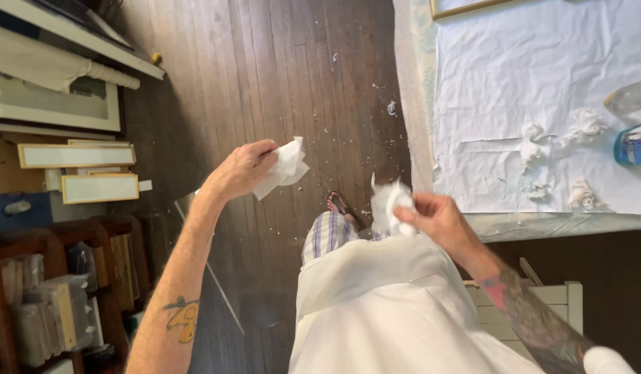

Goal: Cleaning a glass pane and assembling it into a wooden picture frame

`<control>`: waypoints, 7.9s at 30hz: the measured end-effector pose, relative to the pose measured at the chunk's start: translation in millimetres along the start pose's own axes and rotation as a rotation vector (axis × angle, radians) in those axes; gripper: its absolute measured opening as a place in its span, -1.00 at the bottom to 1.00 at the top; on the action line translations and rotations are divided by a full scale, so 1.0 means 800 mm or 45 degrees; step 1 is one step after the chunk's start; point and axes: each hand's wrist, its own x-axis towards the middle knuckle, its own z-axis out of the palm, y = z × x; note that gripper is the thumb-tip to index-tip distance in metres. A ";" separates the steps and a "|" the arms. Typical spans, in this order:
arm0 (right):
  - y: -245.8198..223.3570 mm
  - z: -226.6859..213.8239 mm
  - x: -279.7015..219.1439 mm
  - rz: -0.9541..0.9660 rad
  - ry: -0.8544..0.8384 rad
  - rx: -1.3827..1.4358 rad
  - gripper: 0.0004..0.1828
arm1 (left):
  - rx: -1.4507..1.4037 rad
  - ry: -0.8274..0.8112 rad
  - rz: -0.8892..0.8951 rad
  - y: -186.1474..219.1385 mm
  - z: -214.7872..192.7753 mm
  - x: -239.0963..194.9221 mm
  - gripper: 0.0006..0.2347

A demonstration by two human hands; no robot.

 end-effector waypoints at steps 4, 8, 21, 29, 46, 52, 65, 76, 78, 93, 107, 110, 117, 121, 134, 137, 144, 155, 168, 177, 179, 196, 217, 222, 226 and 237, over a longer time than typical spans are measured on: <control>0.048 -0.015 -0.028 0.207 -0.027 0.008 -0.82 | -0.004 0.005 -0.020 -0.009 0.006 -0.004 -0.78; 0.010 -0.009 -0.011 0.131 0.035 -0.160 -0.82 | 0.005 0.034 0.044 -0.002 0.010 0.001 -0.79; 0.013 0.003 0.050 -0.154 0.137 -0.517 -0.54 | -0.003 0.146 0.213 0.009 0.018 -0.014 -0.82; -0.008 -0.003 0.005 0.109 0.087 -0.487 -0.64 | 0.016 0.108 0.292 0.011 0.028 -0.002 -0.80; 0.063 -0.024 -0.037 0.190 0.118 -0.265 -0.61 | 0.025 0.131 0.296 0.007 0.032 0.004 -0.81; -0.039 0.015 0.077 -0.137 0.126 -0.455 -0.56 | 0.007 0.156 0.255 0.009 0.028 -0.006 -0.78; 0.057 -0.018 -0.055 0.319 0.088 -0.456 -0.60 | 0.025 0.177 0.224 -0.006 0.035 0.004 -0.76; -0.073 0.028 0.117 -0.308 0.112 -0.374 -0.56 | 0.013 0.246 0.313 0.009 0.034 -0.015 -0.78; -0.064 0.029 0.129 -0.356 0.156 -0.302 -0.54 | 0.022 0.270 0.358 0.009 0.031 -0.022 -0.78; 0.044 -0.033 0.070 -0.075 0.186 -0.602 -0.55 | 0.038 0.241 0.372 0.030 0.033 -0.018 -0.77; 0.086 -0.032 -0.023 0.025 0.150 -0.566 -0.46 | 0.041 0.274 0.324 -0.001 0.039 -0.017 -0.80; 0.071 -0.038 -0.083 0.211 0.112 -0.480 -0.60 | 0.019 0.224 0.268 -0.009 0.036 -0.013 -0.78; 0.080 -0.165 -0.108 0.464 0.272 -0.619 -0.65 | 0.125 0.113 0.158 -0.028 0.034 -0.001 -0.70; 0.066 -0.140 -0.068 0.317 0.205 -0.587 -0.62 | 0.073 0.085 0.033 -0.009 0.029 -0.008 -0.69; 0.024 -0.020 0.001 0.116 -0.053 0.193 -0.67 | 0.012 0.220 0.176 0.001 0.031 -0.019 -0.74; 0.014 -0.019 -0.012 0.198 -0.055 0.224 -0.68 | -0.017 0.250 0.175 0.000 0.033 -0.021 -0.75; -0.021 -0.006 0.066 -0.123 0.069 -0.087 -0.63 | 0.004 0.275 0.281 -0.002 0.044 -0.018 -0.76; 0.009 -0.003 0.005 0.067 0.132 -0.128 -0.69 | 0.055 0.367 0.337 0.001 0.046 -0.034 -0.80; -0.018 0.017 0.003 0.014 0.222 -0.213 -0.71 | 0.006 0.293 0.348 0.008 0.044 -0.039 -0.76; -0.008 0.016 0.127 0.000 0.240 0.401 -0.73 | 0.037 0.324 0.352 0.014 0.053 -0.026 -0.77; -0.008 0.013 0.096 0.045 0.240 0.383 -0.72 | 0.013 0.304 0.359 0.014 0.051 -0.033 -0.77; -0.005 -0.006 0.112 -0.085 0.164 0.151 -0.79 | 0.029 0.322 0.391 0.013 0.048 -0.032 -0.79; 0.009 -0.017 0.007 0.179 0.092 -0.309 -0.79 | -0.029 0.204 0.274 -0.007 0.049 -0.012 -0.77; -0.047 0.023 0.096 -0.114 0.153 -0.087 -0.73 | -0.008 0.185 0.246 -0.007 0.049 -0.010 -0.78; -0.024 0.019 0.111 -0.124 0.154 0.107 -0.72 | -0.009 0.175 0.241 -0.003 0.045 -0.022 -0.76; -0.022 -0.001 0.022 0.015 0.171 -0.218 -0.66 | -0.008 0.241 0.298 -0.005 0.049 -0.019 -0.78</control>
